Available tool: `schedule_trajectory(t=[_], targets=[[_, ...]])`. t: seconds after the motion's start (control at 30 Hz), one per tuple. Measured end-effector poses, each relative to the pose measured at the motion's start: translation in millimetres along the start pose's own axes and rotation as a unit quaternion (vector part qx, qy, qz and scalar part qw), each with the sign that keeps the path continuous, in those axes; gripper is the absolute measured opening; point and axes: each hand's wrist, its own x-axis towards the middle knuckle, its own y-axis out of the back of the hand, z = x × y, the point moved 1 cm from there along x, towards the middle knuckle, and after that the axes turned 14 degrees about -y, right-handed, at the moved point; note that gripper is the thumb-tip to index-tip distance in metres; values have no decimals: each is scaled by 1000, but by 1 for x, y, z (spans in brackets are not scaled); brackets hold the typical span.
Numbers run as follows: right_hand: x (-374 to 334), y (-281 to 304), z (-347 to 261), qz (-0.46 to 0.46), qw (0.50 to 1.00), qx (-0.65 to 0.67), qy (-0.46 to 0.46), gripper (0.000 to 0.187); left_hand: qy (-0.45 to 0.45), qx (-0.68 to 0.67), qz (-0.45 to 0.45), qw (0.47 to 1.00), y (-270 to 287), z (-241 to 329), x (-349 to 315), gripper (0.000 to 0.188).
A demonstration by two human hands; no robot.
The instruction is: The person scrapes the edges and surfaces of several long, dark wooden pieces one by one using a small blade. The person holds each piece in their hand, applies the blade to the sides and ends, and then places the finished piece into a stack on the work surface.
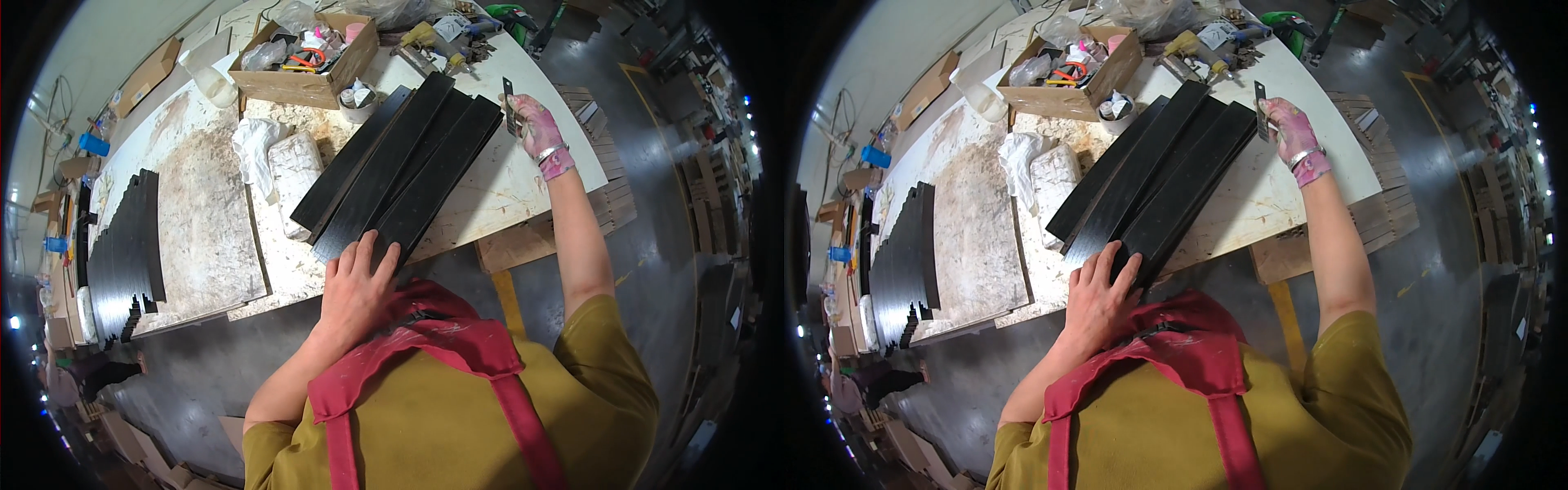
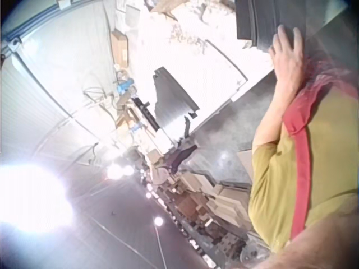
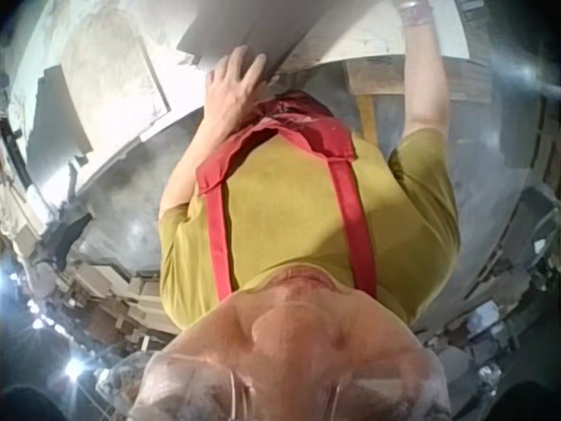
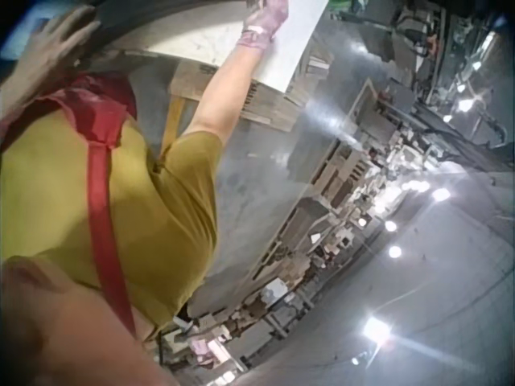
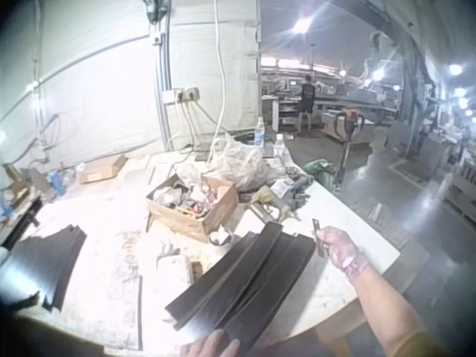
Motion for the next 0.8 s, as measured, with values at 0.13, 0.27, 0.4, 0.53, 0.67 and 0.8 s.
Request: schedule_trajectory(t=[0.13, 0.27, 0.4, 0.53, 0.67, 0.8], targets=[[-6, -7, -7, -7, 999, -32, 10, 8, 19, 0, -52, 998, 3, 0, 14, 59], [-14, 8, -1, 35, 998, 30, 39, 17, 1, -25, -24, 999, 4, -9, 19, 59], [-47, 14, -12, 99, 988, -15, 119, 16, 241, -852, -10, 465, 24, -18, 23, 63], [-134, -67, -13, -55, 957, -173, 226, 12, 246, -941, 33, 229, 5, -15, 16, 59], [-182, -120, 8, -191, 748, -411, 484, 4, 292, -943, 30, 154, -2, -6, 8, 59], [-73, -56, -8, 64, 716, -605, 342, 3, 250, -939, 29, 233, 5, -5, -25, 64]])
